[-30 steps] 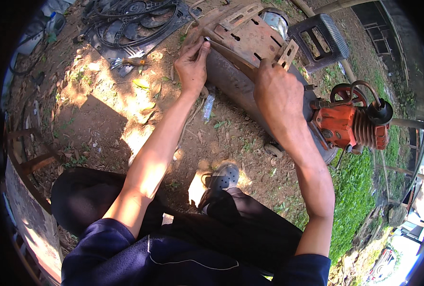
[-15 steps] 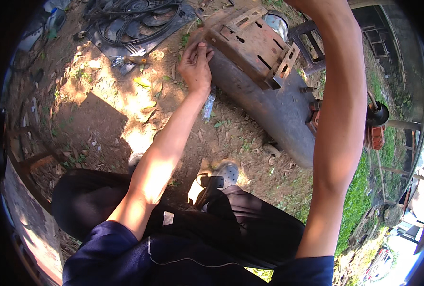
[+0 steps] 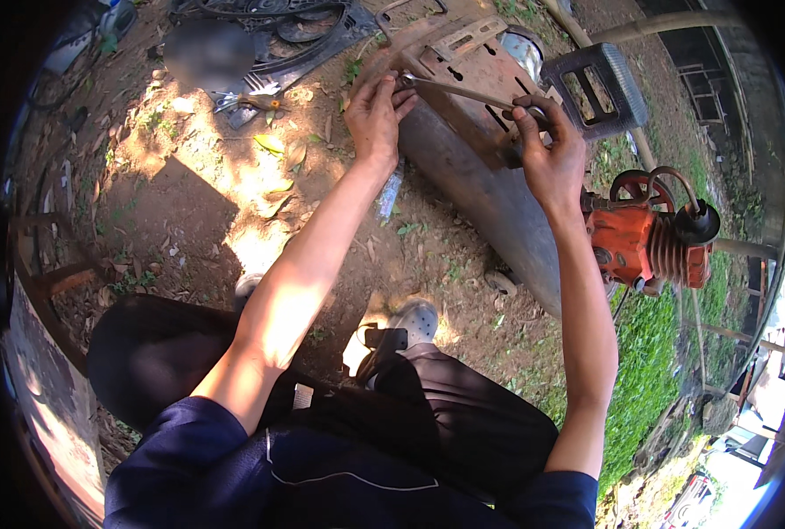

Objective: The person removes a drive belt from a motor and compressor assembly, unscrews bolts with a wrench to detach the motor from the frame, and uses a screwdriver to work on a component of the motor.

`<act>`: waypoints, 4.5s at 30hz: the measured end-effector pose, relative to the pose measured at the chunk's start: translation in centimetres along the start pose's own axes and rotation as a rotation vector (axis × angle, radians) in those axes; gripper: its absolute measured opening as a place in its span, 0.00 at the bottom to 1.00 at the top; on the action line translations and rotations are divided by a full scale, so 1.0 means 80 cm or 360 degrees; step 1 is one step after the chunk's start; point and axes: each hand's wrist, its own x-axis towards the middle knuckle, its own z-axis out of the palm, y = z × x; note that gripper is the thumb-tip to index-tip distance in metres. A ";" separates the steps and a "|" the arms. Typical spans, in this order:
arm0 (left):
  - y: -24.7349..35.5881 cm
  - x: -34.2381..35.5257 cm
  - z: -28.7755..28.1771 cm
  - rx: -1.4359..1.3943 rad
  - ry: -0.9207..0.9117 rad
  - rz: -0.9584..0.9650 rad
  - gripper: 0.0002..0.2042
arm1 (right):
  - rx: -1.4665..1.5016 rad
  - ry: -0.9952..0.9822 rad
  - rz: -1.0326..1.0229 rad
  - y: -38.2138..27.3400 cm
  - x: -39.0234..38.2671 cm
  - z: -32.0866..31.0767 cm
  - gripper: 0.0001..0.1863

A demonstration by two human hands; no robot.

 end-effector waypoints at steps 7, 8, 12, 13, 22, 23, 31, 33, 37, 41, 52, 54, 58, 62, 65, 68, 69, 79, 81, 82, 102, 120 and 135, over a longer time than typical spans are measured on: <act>-0.004 0.002 -0.003 0.0051 -0.0044 0.0086 0.14 | 0.0055 0.0158 0.0017 0.031 -0.023 0.028 0.12; -0.006 0.003 -0.004 0.0042 -0.0056 0.0106 0.15 | 0.0089 0.0148 0.0067 0.035 -0.024 0.027 0.12; -0.009 0.006 -0.008 0.0442 -0.0118 0.0311 0.18 | -0.0197 0.0274 -0.0297 0.040 -0.025 0.026 0.10; -0.008 0.005 -0.008 0.0557 -0.0115 0.0374 0.18 | -0.0175 0.0266 -0.0299 0.040 -0.023 0.025 0.10; 0.017 0.007 -0.008 0.1189 -0.0118 0.0463 0.18 | -0.0340 -0.0006 -0.0142 0.018 -0.010 0.007 0.12; 0.021 0.010 -0.010 0.1251 -0.0161 0.0471 0.17 | -0.0367 -0.0028 -0.0161 0.019 -0.008 0.006 0.12; 0.032 0.023 -0.019 0.1521 -0.0391 0.0694 0.15 | -0.0101 -0.0159 -0.0058 0.025 0.010 0.001 0.13; 0.036 0.025 -0.020 0.1550 -0.0425 0.0703 0.15 | 0.0031 -0.0181 0.0084 0.009 0.016 0.000 0.13; 0.040 0.025 -0.020 0.1667 -0.0413 0.0840 0.15 | 0.0105 -0.0095 0.0082 -0.009 0.035 0.002 0.13; 0.041 0.022 -0.016 0.1685 -0.0392 0.0888 0.14 | 0.0138 0.0060 -0.0034 -0.027 0.061 0.010 0.18; 0.038 0.023 -0.014 0.1799 -0.0242 0.1048 0.15 | -0.0330 0.0059 -0.0198 -0.138 0.154 0.094 0.18; 0.037 0.020 -0.007 0.1763 -0.0234 0.0948 0.15 | -0.0505 -0.0032 -0.0354 -0.135 0.189 0.117 0.19; 0.048 0.021 -0.010 0.1731 -0.0284 0.0750 0.16 | -0.0529 -0.0237 -0.0715 -0.121 0.240 0.195 0.15; 0.031 0.029 -0.027 0.1843 -0.0332 0.0701 0.16 | -0.0487 -0.0328 -0.0753 -0.099 0.245 0.280 0.12; 0.024 0.014 -0.038 0.1939 -0.0339 0.0778 0.15 | -0.0762 -0.0171 -0.0593 -0.076 0.232 0.328 0.12; 0.014 0.007 -0.067 0.2030 -0.0375 0.0659 0.12 | -0.1069 -0.0302 -0.0508 -0.103 0.184 0.340 0.16; 0.012 0.002 -0.069 0.2052 -0.0406 0.0586 0.12 | -0.1050 -0.0364 -0.0487 -0.104 0.179 0.338 0.16; -0.036 -0.020 -0.056 0.1227 -0.0464 0.0356 0.19 | -0.1312 -0.0862 -0.0460 -0.057 0.157 0.357 0.17; -0.057 -0.021 -0.076 0.1242 -0.0531 0.0257 0.19 | -0.1329 -0.0872 -0.0540 -0.055 0.156 0.361 0.17; -0.064 -0.019 -0.083 0.1198 -0.0524 0.0242 0.19 | -0.1299 -0.0857 -0.0535 -0.057 0.154 0.364 0.17; 0.019 -0.011 0.003 -0.0104 -0.0208 -0.0474 0.15 | -0.1245 -0.1347 -0.0043 -0.075 0.175 0.367 0.19; -0.004 0.025 -0.075 0.0958 -0.0176 0.0340 0.13 | -0.0412 -0.0731 -0.0248 -0.182 0.139 0.276 0.22; 0.035 0.025 -0.020 0.0988 -0.0466 0.0458 0.17 | -0.0655 -0.0423 -0.0441 -0.031 0.025 -0.015 0.10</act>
